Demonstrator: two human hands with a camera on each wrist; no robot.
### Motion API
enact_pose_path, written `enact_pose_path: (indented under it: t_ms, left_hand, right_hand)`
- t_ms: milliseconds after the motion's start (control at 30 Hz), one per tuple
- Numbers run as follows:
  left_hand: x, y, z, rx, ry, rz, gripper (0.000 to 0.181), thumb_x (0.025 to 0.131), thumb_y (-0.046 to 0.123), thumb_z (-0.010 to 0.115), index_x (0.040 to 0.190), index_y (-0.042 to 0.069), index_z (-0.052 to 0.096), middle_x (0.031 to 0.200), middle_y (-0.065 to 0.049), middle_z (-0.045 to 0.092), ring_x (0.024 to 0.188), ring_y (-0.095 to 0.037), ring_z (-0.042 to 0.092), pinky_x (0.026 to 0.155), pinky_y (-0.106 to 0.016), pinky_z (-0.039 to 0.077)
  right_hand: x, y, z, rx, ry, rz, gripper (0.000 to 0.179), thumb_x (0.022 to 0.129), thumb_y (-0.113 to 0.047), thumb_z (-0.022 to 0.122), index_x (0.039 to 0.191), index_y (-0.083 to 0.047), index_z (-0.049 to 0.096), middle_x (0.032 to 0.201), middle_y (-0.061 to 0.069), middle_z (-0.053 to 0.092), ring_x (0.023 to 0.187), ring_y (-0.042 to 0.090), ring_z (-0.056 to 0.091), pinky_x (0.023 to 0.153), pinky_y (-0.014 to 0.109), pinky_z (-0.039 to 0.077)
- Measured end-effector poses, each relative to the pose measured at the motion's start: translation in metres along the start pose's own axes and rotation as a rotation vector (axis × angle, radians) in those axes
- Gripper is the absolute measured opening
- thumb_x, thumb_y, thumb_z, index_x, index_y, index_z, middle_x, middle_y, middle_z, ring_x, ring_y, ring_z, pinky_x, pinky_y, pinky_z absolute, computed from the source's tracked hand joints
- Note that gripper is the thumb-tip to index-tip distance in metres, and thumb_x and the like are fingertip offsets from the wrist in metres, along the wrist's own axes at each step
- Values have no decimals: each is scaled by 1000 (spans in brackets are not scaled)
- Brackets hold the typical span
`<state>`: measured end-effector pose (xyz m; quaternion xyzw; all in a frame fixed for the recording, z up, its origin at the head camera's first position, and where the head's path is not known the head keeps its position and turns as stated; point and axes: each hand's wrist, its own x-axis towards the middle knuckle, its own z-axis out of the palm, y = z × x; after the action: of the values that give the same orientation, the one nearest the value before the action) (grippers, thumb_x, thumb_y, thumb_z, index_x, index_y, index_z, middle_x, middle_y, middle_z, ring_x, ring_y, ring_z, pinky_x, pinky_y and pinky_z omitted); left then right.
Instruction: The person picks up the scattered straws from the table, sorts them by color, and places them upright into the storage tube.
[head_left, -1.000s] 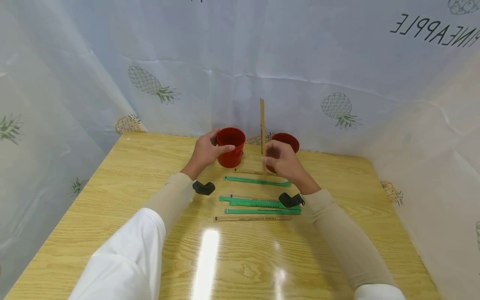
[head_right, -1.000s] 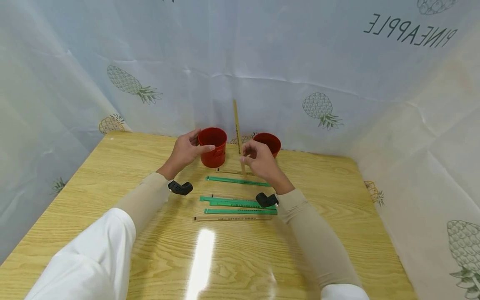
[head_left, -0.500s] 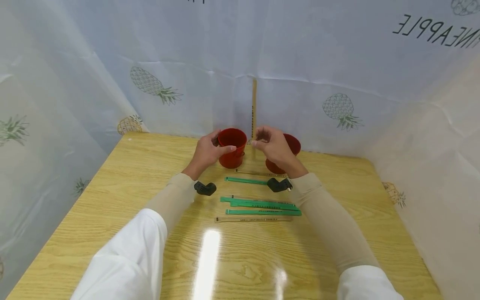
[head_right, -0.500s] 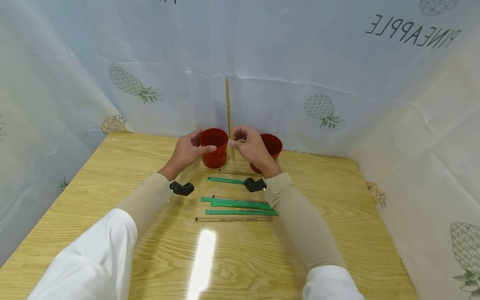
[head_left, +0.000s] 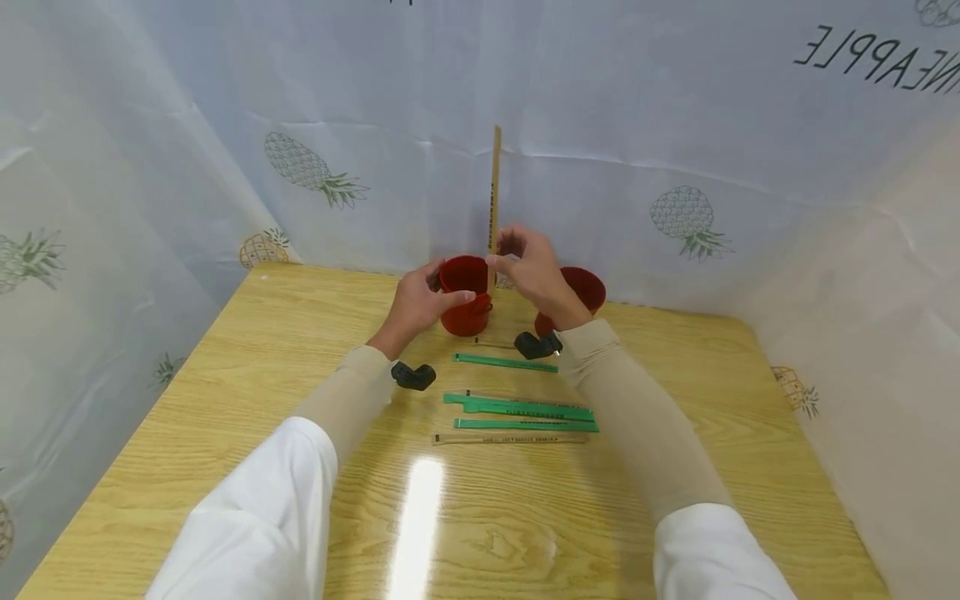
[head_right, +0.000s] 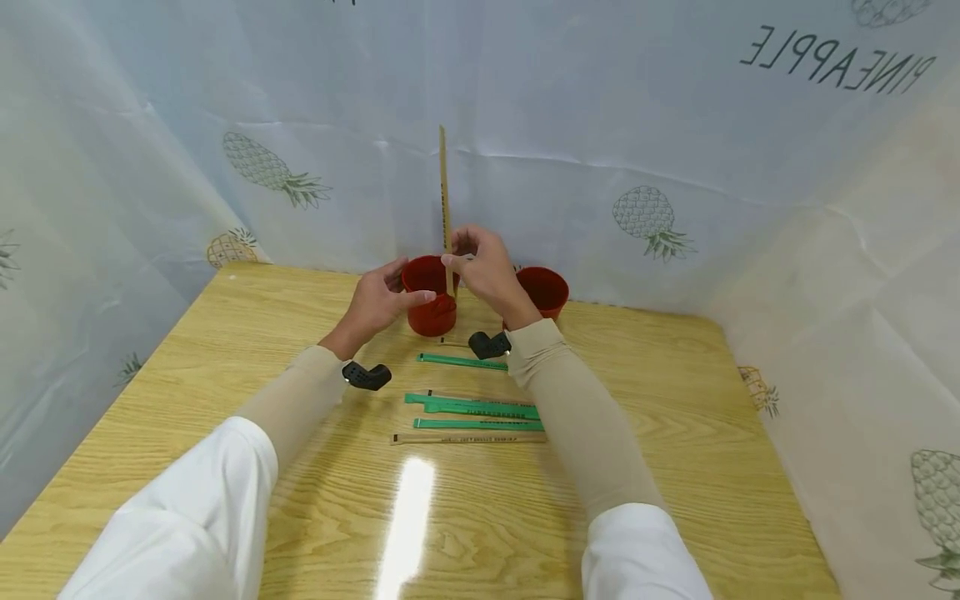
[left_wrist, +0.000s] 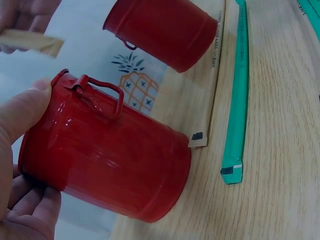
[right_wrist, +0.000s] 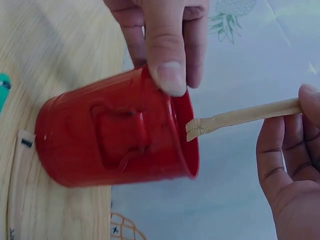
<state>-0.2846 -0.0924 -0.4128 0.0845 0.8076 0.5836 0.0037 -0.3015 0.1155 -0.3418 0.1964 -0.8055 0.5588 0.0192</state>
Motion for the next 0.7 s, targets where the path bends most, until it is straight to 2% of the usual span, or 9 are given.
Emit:
enact_pose_path:
  t_ms: [333,467,700]
  left_hand:
    - [0,1,-1,-2,2,2,75,91,32,82,155,10,49,148,-10,62,138,-30,60,112,-46,54]
    - [1,-1,-1,-3,-4,7,74,92,32,81,155,11,49,148,-10,62,139,-29,59,113,-46,53]
    - [2,-2,0,-3,-5,23,77,93,31,80,158,11,45,152,-11,59,142,-29,57,113,-46,53]
  right_hand:
    - [17,-9,20,13,25,11,9,97,0,67,105,-1,64,100,10,61,103,26,60,96,38,53]
    - [21,-8,26,-15,17,28,12,97,0,67,109,2,64,103,12,62,103,27,60,95,39,54]
    - [25,-1,34,-85,-14,63,13,97,-1,67,110,-2,63,108,15,66,104,28,63,91,39,57]
